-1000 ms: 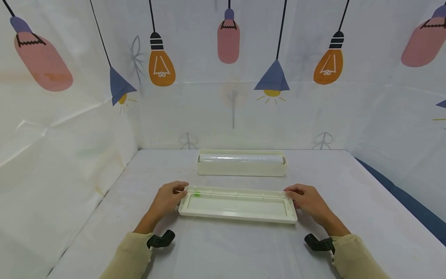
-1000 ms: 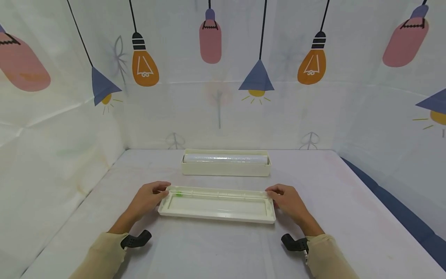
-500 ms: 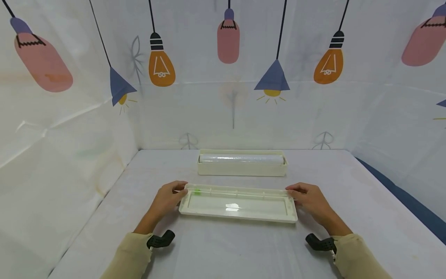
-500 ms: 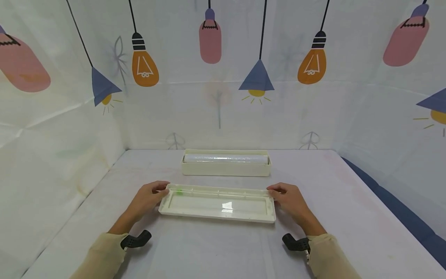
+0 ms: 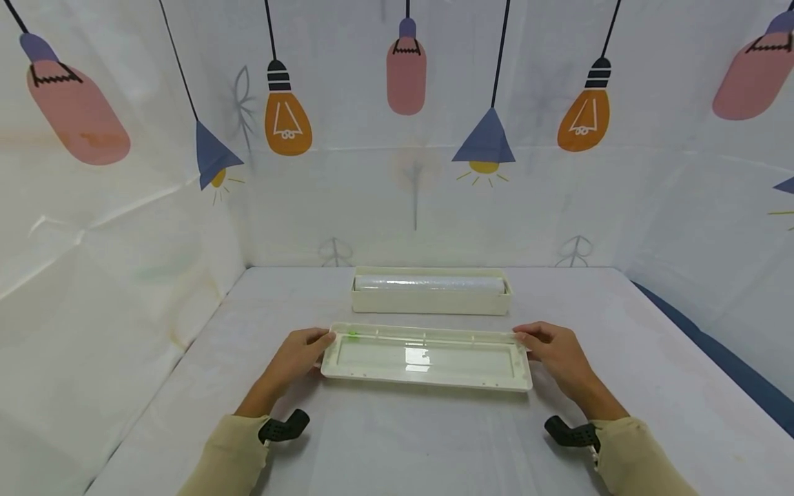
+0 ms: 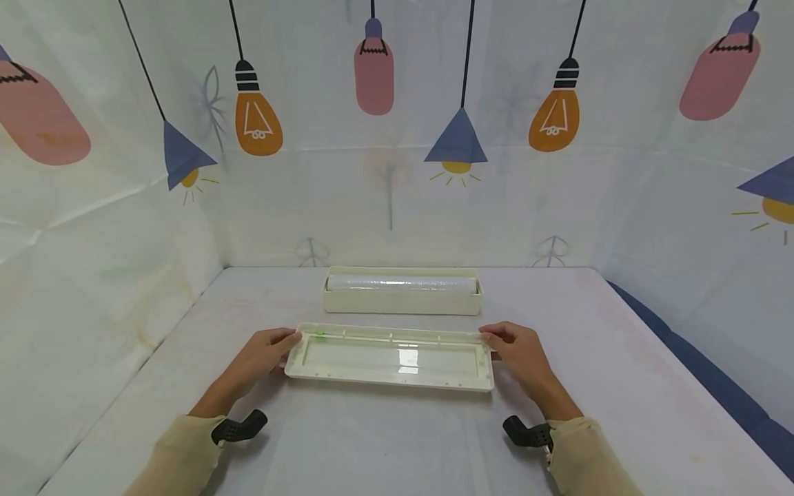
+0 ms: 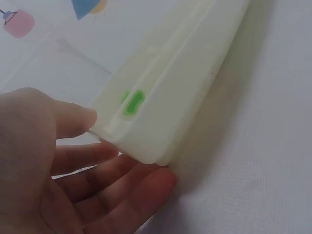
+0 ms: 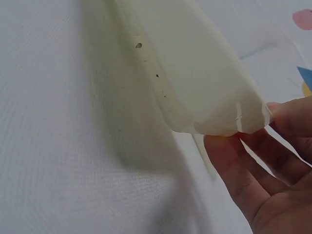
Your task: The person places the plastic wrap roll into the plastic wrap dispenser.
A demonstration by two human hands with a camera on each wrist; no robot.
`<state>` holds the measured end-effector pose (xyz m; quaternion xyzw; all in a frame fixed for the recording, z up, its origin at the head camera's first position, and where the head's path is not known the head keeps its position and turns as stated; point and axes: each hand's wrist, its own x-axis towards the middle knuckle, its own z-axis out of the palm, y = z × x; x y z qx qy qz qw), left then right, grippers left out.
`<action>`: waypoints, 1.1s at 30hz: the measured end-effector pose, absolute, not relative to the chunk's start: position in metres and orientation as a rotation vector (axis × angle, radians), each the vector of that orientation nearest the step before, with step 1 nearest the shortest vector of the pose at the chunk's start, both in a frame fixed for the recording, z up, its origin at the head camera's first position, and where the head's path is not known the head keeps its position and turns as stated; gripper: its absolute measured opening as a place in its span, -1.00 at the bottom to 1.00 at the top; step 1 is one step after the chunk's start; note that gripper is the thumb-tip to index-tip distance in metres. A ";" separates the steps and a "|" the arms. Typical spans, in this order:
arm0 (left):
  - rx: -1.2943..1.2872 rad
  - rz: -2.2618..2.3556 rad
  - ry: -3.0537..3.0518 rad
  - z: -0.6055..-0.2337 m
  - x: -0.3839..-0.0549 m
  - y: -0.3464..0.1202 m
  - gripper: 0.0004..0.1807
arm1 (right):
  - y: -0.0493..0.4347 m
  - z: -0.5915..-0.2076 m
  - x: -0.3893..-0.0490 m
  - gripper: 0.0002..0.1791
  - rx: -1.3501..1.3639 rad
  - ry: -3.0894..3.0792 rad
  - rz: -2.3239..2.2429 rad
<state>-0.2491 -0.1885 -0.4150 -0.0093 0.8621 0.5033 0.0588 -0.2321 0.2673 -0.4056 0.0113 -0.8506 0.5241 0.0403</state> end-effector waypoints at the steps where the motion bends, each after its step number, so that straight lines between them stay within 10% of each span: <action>1: -0.024 1.529 2.609 -0.415 -0.249 -0.189 -0.45 | 0.267 -0.406 -0.232 -0.60 0.032 -2.600 1.610; 33: 0.186 1.741 2.628 -0.416 -0.250 -0.188 -0.55 | 0.267 -0.404 -0.231 -0.26 -0.057 -2.397 1.967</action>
